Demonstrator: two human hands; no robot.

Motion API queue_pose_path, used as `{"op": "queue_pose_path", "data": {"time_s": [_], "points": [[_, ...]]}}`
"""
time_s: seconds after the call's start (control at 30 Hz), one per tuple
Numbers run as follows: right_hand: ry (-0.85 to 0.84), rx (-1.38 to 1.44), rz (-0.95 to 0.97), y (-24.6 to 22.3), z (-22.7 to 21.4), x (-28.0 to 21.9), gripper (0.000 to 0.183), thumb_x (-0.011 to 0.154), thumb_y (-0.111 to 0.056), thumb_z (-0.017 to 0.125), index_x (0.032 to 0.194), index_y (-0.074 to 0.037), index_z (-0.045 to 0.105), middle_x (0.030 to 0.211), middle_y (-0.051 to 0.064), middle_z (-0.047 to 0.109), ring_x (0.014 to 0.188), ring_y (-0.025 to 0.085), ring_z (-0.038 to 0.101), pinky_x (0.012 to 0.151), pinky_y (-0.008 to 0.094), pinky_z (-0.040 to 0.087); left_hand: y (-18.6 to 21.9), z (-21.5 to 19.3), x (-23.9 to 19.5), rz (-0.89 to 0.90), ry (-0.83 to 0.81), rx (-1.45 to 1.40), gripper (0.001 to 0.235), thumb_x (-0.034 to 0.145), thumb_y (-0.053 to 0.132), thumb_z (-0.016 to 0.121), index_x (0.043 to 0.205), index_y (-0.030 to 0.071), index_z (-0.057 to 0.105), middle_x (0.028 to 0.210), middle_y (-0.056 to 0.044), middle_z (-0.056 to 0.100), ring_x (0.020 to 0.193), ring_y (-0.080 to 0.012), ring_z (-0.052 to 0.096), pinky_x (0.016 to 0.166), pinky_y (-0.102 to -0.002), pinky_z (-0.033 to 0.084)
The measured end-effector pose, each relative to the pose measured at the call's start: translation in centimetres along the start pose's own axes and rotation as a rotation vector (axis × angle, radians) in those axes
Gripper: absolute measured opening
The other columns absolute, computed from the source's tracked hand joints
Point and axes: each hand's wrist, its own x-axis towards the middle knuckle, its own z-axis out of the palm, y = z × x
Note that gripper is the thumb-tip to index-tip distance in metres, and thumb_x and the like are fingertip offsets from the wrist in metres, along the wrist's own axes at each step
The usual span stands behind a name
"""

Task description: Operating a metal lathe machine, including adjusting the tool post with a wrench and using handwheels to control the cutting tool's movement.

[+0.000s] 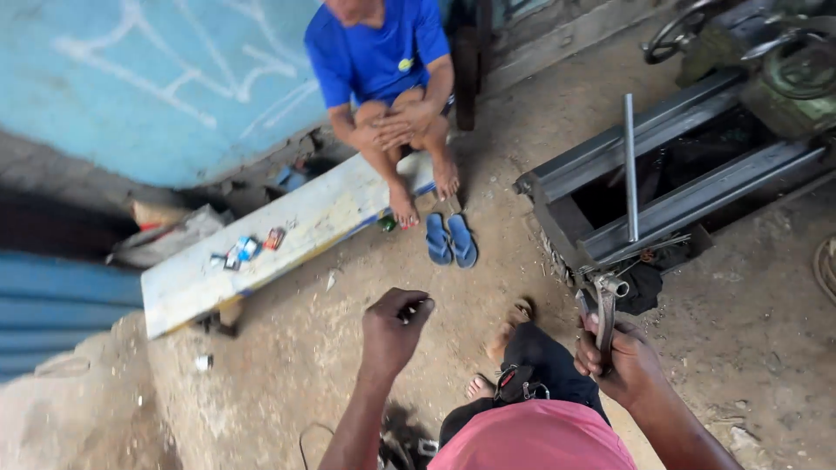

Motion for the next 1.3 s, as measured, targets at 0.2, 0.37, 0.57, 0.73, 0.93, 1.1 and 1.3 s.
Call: {"op": "queue_pose_path", "data": {"time_s": [0.2,0.37,0.57,0.73,0.93,1.1,1.3], "points": [[-0.126,0.176,-0.212,-5.2,6.4,8.9,0.017,0.081,0.009,0.054,0.082,-0.007,0.055,0.042,0.011,0.039,0.032,0.018,0.035,0.037,0.035,0.034,7.5,11.8,13.3,0.281,-0.530,-0.332,0.022,0.092,0.019,0.076,0.110,0.006,0.077,0.105,-0.012,0.076,0.092,-0.0192,0.073,0.075,-0.028,0.060],[-0.076,0.270,-0.172,-10.6,9.8,18.2,0.028,0.096,-0.010,0.062,0.073,0.001,0.052,0.041,0.014,0.041,0.030,0.020,0.035,0.034,0.034,0.031,9.9,17.4,23.4,-0.036,-0.794,-0.396,0.029,0.094,0.025,0.070,0.116,0.009,0.077,0.116,-0.007,0.078,0.110,-0.0163,0.073,0.098,-0.029,0.056],[0.052,0.356,-0.222,-16.1,12.9,23.1,0.005,0.085,0.008,0.060,0.081,0.010,0.062,0.038,0.017,0.042,0.027,0.022,0.037,0.033,0.038,0.040,10.4,21.9,32.2,-0.117,-0.873,-0.537,0.027,0.090,0.028,0.078,0.104,0.005,0.081,0.103,-0.005,0.073,0.081,-0.0117,0.061,0.067,-0.027,0.051],[0.238,0.440,-0.362,-18.3,11.6,24.7,0.021,0.094,-0.007,0.061,0.078,0.007,0.061,0.040,0.015,0.042,0.027,0.022,0.038,0.030,0.037,0.042,11.7,28.2,35.9,-0.230,-1.093,-0.661,0.022,0.087,0.016,0.081,0.101,-0.002,0.080,0.101,-0.008,0.069,0.082,-0.0136,0.060,0.068,-0.026,0.051],[0.726,0.464,-0.443,-19.0,9.3,27.0,0.055,0.107,-0.036,0.051,0.081,0.011,0.064,0.049,0.016,0.042,0.036,0.023,0.038,0.039,0.036,0.040,10.8,37.2,42.5,-0.421,-1.229,-0.565,0.013,0.097,0.015,0.068,0.104,0.004,0.067,0.087,-0.014,0.075,0.068,-0.0217,0.074,0.065,-0.037,0.064],[1.146,0.336,-0.466,-22.9,7.6,30.3,0.020,0.100,-0.010,0.066,0.094,0.008,0.074,0.060,0.016,0.056,0.046,0.023,0.049,0.038,0.032,0.040,5.4,46.0,55.7,-0.340,-1.333,-0.365,0.010,0.097,0.011,0.068,0.101,0.002,0.065,0.082,-0.017,0.075,0.059,-0.0180,0.069,0.046,-0.029,0.049],[1.596,0.459,-0.522,-33.4,8.8,35.2,0.022,0.097,0.002,0.059,0.119,0.001,0.060,0.064,0.018,0.057,0.043,0.027,0.049,0.034,0.036,0.035,-12.4,56.4,77.2,0.415,-1.161,0.768,0.088,0.082,0.055,0.073,0.147,0.006,0.039,0.136,-0.013,0.066,0.121,-0.0336,0.067,0.098,-0.045,0.055]]}}
